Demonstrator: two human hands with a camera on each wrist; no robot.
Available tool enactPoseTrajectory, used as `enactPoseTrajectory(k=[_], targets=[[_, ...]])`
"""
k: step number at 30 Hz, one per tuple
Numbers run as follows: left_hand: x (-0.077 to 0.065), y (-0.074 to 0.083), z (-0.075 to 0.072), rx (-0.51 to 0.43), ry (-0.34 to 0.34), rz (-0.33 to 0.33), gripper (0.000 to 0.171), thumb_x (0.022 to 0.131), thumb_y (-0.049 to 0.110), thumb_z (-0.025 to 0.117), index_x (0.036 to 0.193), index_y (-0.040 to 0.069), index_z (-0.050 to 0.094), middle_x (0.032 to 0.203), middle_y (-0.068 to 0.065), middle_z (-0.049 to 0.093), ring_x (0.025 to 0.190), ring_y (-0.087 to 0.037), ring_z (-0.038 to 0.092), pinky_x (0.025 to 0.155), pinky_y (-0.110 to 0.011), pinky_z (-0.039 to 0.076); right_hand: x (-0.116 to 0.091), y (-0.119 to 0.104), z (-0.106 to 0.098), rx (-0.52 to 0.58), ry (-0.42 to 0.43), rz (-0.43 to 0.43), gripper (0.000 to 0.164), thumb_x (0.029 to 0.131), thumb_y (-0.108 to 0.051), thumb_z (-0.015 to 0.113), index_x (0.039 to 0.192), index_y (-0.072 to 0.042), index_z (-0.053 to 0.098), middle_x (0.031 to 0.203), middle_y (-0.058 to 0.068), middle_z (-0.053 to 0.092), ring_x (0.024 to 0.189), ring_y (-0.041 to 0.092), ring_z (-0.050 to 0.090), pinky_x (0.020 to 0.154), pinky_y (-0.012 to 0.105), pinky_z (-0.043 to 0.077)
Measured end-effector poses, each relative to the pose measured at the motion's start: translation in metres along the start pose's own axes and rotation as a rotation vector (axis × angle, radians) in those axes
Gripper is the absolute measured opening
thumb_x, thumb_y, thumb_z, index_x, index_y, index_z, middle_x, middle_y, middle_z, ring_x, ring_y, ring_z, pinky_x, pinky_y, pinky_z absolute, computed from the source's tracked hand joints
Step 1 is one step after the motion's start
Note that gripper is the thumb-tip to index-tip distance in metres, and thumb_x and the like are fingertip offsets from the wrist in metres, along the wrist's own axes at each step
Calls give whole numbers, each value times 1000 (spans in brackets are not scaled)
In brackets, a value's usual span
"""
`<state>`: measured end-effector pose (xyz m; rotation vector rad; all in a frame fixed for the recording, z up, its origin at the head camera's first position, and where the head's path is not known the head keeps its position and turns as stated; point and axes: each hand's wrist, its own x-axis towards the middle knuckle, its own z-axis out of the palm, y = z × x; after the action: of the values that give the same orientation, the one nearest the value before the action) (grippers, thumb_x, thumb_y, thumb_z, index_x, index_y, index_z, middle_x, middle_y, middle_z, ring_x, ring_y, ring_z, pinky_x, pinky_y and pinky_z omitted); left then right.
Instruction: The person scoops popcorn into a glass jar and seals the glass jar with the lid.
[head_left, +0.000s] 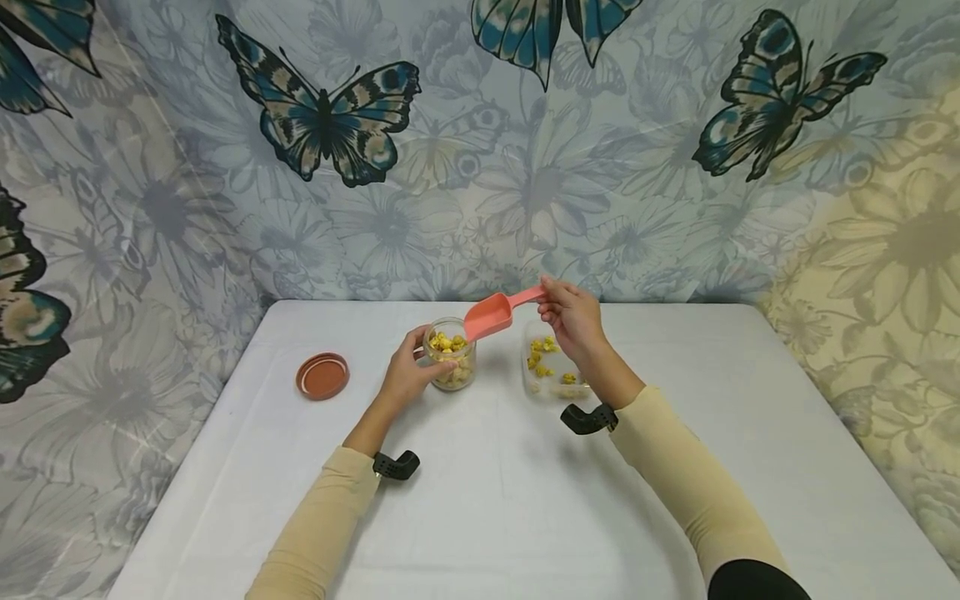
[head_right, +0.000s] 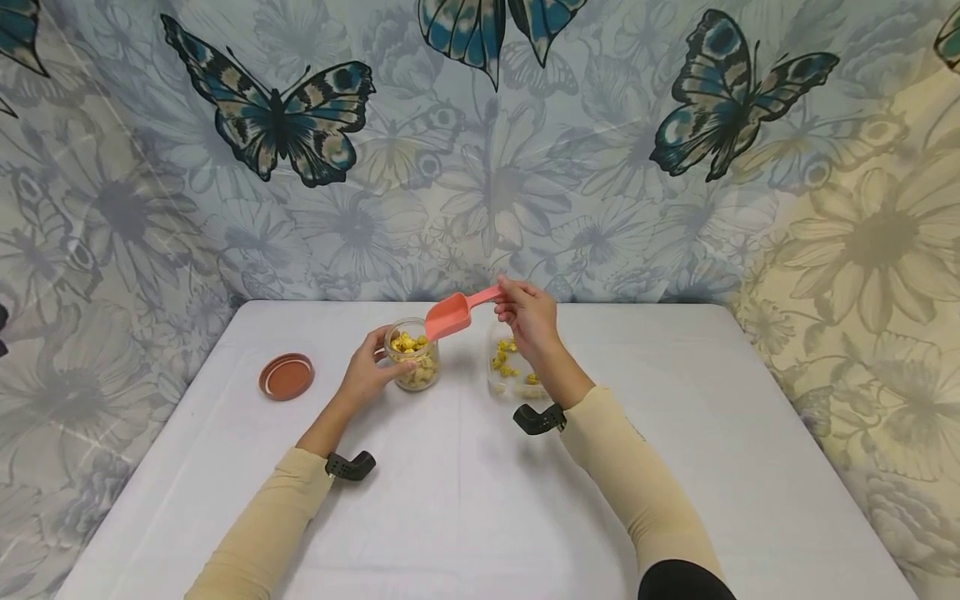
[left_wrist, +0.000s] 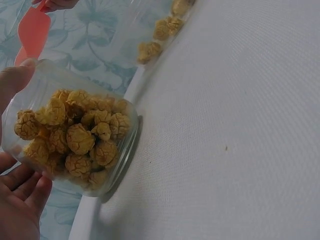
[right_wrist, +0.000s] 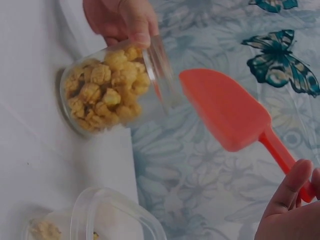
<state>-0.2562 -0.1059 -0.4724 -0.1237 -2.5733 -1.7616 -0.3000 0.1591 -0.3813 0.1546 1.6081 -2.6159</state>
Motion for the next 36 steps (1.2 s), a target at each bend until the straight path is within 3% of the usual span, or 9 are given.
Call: enactPoseTrajectory(k=[15, 21, 36], targets=[[2, 0, -1, -10, -12, -11, 84, 80, 30, 80, 147, 8, 35, 144, -14, 46, 137, -28, 41, 116, -44, 35, -6, -11, -17, 76, 64, 62, 10, 95, -15, 63, 93, -5, 65, 64, 3, 67, 51, 9, 59, 48, 14, 51], [2, -2, -1, -10, -10, -17, 85, 80, 32, 81, 147, 8, 35, 145, -13, 46, 137, -27, 41, 116, -44, 35, -11, -16, -25, 102, 84, 53, 13, 95, -14, 63, 87, -4, 65, 64, 3, 66, 53, 9, 59, 49, 14, 51], [1, -2, 0, 8, -6, -2, 84, 80, 30, 80, 147, 7, 35, 145, -14, 46, 137, -28, 41, 116, -43, 35, -15, -18, -47, 117, 119, 63, 11, 95, -14, 63, 88, -6, 65, 63, 2, 65, 52, 8, 58, 49, 14, 50]])
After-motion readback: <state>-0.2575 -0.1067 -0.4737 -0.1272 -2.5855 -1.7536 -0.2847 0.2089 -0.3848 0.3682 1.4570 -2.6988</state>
